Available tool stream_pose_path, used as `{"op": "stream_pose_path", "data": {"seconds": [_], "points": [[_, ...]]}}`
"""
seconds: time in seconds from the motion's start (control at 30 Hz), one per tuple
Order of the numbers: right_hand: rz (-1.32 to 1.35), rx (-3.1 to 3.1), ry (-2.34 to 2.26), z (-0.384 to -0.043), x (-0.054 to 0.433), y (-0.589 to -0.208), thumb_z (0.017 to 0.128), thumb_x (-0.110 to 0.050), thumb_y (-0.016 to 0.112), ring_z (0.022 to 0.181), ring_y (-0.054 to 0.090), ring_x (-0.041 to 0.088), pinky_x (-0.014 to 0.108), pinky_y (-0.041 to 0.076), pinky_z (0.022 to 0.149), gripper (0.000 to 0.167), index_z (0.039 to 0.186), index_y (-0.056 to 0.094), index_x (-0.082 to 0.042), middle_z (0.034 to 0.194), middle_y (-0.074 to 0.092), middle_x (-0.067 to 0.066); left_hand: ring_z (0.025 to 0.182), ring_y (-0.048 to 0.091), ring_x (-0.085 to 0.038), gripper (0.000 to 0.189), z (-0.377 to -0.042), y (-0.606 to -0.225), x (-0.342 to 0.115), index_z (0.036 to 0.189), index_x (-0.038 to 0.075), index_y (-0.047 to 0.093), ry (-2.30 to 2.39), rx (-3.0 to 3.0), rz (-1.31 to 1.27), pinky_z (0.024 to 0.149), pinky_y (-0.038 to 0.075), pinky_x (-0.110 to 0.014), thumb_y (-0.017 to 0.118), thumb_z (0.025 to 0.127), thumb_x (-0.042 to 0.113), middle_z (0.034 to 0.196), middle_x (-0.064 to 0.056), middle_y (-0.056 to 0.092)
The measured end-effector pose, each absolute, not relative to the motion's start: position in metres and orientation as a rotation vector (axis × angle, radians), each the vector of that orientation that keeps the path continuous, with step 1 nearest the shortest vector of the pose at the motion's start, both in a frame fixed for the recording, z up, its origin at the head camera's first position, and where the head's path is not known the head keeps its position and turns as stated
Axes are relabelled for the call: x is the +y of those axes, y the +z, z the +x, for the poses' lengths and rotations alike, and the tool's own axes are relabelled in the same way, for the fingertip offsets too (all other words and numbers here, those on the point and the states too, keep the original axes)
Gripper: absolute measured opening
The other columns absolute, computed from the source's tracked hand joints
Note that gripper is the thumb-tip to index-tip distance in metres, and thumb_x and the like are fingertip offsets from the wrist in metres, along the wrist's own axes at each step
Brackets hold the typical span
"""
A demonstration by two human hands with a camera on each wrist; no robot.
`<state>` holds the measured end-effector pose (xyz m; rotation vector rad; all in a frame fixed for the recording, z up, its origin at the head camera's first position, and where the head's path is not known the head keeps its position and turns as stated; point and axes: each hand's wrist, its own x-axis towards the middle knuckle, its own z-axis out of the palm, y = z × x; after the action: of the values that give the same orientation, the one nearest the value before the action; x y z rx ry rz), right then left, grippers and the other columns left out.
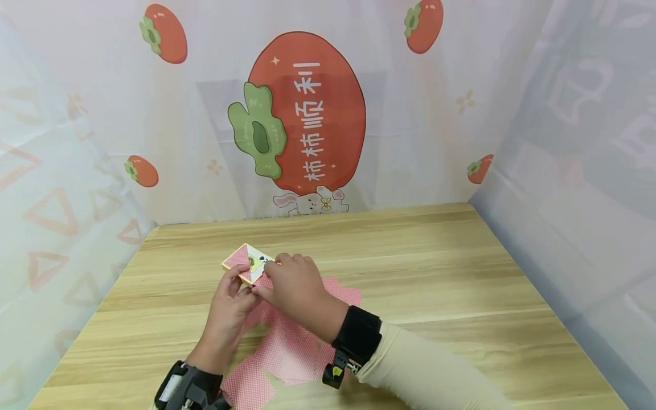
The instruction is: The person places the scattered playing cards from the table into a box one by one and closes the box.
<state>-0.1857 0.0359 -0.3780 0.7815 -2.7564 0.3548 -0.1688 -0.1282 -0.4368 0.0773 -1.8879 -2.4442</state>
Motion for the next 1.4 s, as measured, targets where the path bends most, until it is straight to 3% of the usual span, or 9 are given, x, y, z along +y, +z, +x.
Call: {"op": "stream_pose_path", "data": {"seconds": [0.2,0.4,0.5,0.7,0.9,1.17,1.4], "points": [[0.856,-2.736,0.515,-0.183,0.033,-0.375,0.087,-0.047,0.077,0.096,0.063,0.018,0.030,0.053,0.078,0.035,0.098,0.068,-0.016,0.119,0.063,0.003,0.113,0.060,-0.013,0.055,-0.167,-0.431,-0.128,0.134,0.007,0.041,-2.465,-1.855,0.049,0.080,0.055,-0.021,0.057,0.089,-0.019,0.145,-0.008,0.045],[0.960,-2.734,0.588,-0.181,0.038,-0.374,0.090,-0.039,0.077,0.120,0.059,0.022,0.032,0.054,0.091,0.033,0.111,0.071,-0.015,0.141,0.055,0.007,0.115,0.061,-0.014,0.053,-0.166,-0.427,-0.128,0.133,0.009,0.042,-2.469,-1.855,0.064,0.082,0.056,-0.022,0.062,0.090,-0.016,0.145,-0.009,0.045],[0.992,-2.727,0.581,-0.182,0.040,-0.374,0.091,-0.036,0.077,0.118,0.059,0.020,0.030,0.055,0.088,0.033,0.114,0.070,-0.014,0.145,0.052,0.009,0.117,0.061,-0.015,0.053,-0.166,-0.427,-0.128,0.133,0.009,0.043,-2.471,-1.865,0.068,0.084,0.056,-0.023,0.063,0.091,-0.014,0.146,-0.009,0.045],[1.021,-2.661,0.605,-0.187,0.043,-0.375,0.086,-0.036,0.080,0.105,0.063,0.015,0.024,0.055,0.079,0.030,0.104,0.069,-0.014,0.139,0.055,0.009,0.117,0.061,-0.016,0.054,-0.164,-0.426,-0.126,0.134,0.010,0.042,-2.493,-1.863,0.059,0.085,0.057,-0.024,0.065,0.090,-0.012,0.143,-0.007,0.046],[1.067,-2.506,0.552,-0.194,0.046,-0.381,0.084,-0.035,0.082,0.108,0.064,0.019,0.031,0.055,0.087,0.024,0.100,0.077,-0.018,0.130,0.062,0.005,0.114,0.063,-0.015,0.056,-0.162,-0.425,-0.123,0.134,0.008,0.043,-2.498,-1.839,0.022,0.088,0.057,-0.026,0.068,0.088,-0.013,0.139,-0.007,0.048],[1.112,-2.421,0.485,-0.196,0.053,-0.388,0.088,-0.030,0.080,0.115,0.063,0.021,0.037,0.053,0.092,0.021,0.108,0.078,-0.026,0.128,0.064,0.002,0.117,0.063,-0.017,0.057,-0.162,-0.425,-0.125,0.135,0.009,0.041,-2.498,-1.851,0.003,0.090,0.057,-0.029,0.064,0.089,-0.016,0.140,-0.008,0.047],[1.078,-2.383,0.546,-0.199,0.054,-0.389,0.085,-0.028,0.083,0.103,0.065,0.018,0.036,0.053,0.083,0.014,0.095,0.074,-0.023,0.120,0.066,0.000,0.118,0.062,-0.017,0.057,-0.160,-0.423,-0.124,0.135,0.009,0.040,-2.540,-1.852,-0.041,0.090,0.057,-0.028,0.061,0.089,-0.018,0.144,-0.009,0.042]]}}
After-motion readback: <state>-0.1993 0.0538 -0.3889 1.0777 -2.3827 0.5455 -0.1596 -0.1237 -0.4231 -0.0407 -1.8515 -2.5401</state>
